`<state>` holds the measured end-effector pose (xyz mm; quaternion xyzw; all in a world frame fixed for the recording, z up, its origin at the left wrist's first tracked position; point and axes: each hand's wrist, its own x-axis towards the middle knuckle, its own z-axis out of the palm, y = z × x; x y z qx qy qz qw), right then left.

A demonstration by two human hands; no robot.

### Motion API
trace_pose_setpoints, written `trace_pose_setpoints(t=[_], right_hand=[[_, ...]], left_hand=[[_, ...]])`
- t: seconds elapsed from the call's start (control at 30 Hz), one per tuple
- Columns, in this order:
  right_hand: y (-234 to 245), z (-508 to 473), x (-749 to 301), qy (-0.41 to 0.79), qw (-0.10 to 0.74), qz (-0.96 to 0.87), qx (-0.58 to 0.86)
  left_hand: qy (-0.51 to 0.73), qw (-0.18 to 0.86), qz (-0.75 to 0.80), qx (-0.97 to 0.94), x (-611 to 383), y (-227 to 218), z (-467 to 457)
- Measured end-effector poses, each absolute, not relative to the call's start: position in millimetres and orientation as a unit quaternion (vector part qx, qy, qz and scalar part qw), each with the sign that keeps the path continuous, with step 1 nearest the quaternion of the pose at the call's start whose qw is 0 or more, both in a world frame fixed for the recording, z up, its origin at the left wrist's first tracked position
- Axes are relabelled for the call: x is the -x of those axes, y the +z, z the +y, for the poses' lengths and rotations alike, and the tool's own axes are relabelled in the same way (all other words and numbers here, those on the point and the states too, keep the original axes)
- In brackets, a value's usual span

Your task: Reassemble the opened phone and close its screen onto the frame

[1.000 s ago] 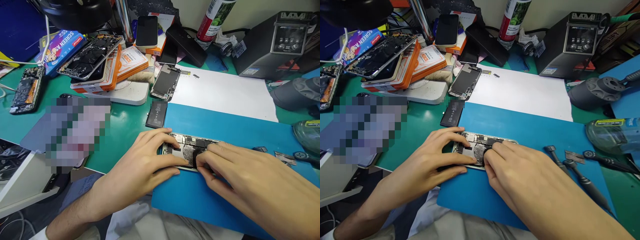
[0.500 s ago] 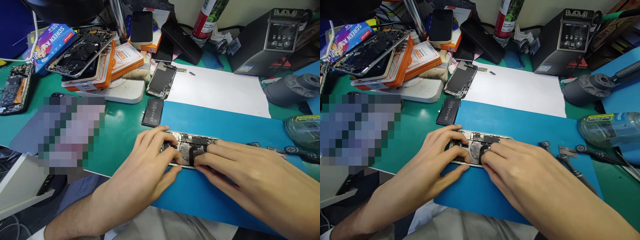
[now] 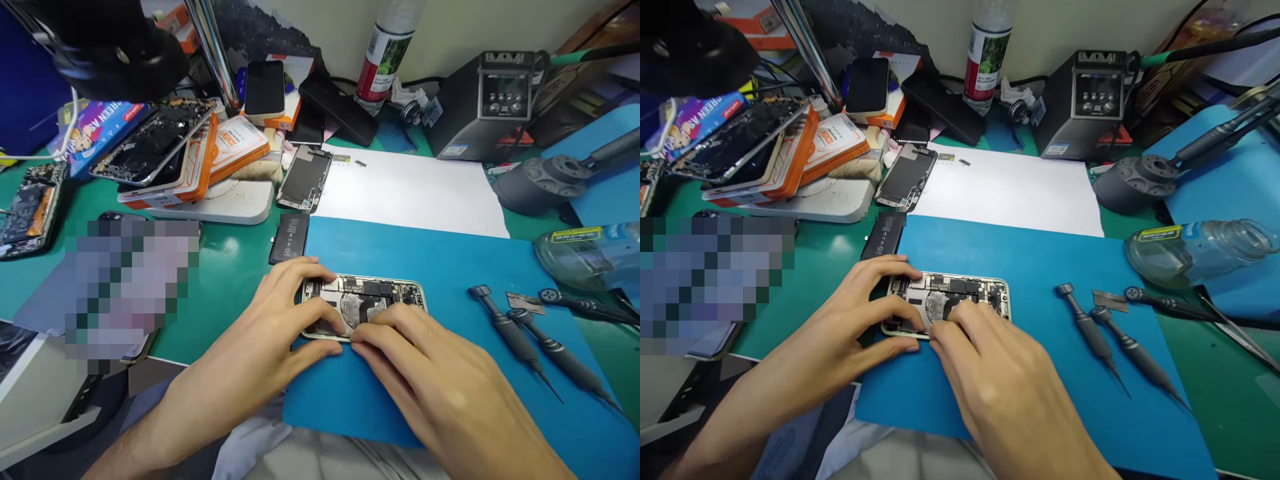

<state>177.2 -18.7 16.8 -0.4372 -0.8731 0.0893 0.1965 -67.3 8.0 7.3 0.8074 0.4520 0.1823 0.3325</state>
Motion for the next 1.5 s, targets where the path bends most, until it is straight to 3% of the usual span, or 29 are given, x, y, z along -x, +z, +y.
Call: trace_pose_setpoints(t=[0.23,0.37,0.6,0.77,1.0,1.23,1.5], right_hand=[[17,-14,-180,0.113,0.233,-0.856,0.447],[13,-14,-205,0.067,0.297,-0.821,0.483],[5,-24,-245,-0.027,0.419,-0.655,0.628],[-2,-30,-242,-0.022,0.429,-0.692,0.58],[-5,-30,-246,-0.028,0.408,-0.737,0.538],[-8,-25,-247,-0.077,0.392,-0.766,0.503],[-9,-24,-246,-0.102,0.388,-0.767,0.5]], left_hand=[[0.209,0.312,0.448,-0.812,63,-6,1],[0.223,0.243,0.445,-0.833,62,-9,-4],[0.272,0.108,0.422,-0.858,59,44,24],[0.204,0.078,0.481,-0.849,36,76,108],[0.088,0.027,0.6,-0.795,24,78,181],[0.042,0.008,0.668,-0.743,41,84,136],[0.026,0.06,0.661,-0.748,47,53,54]])
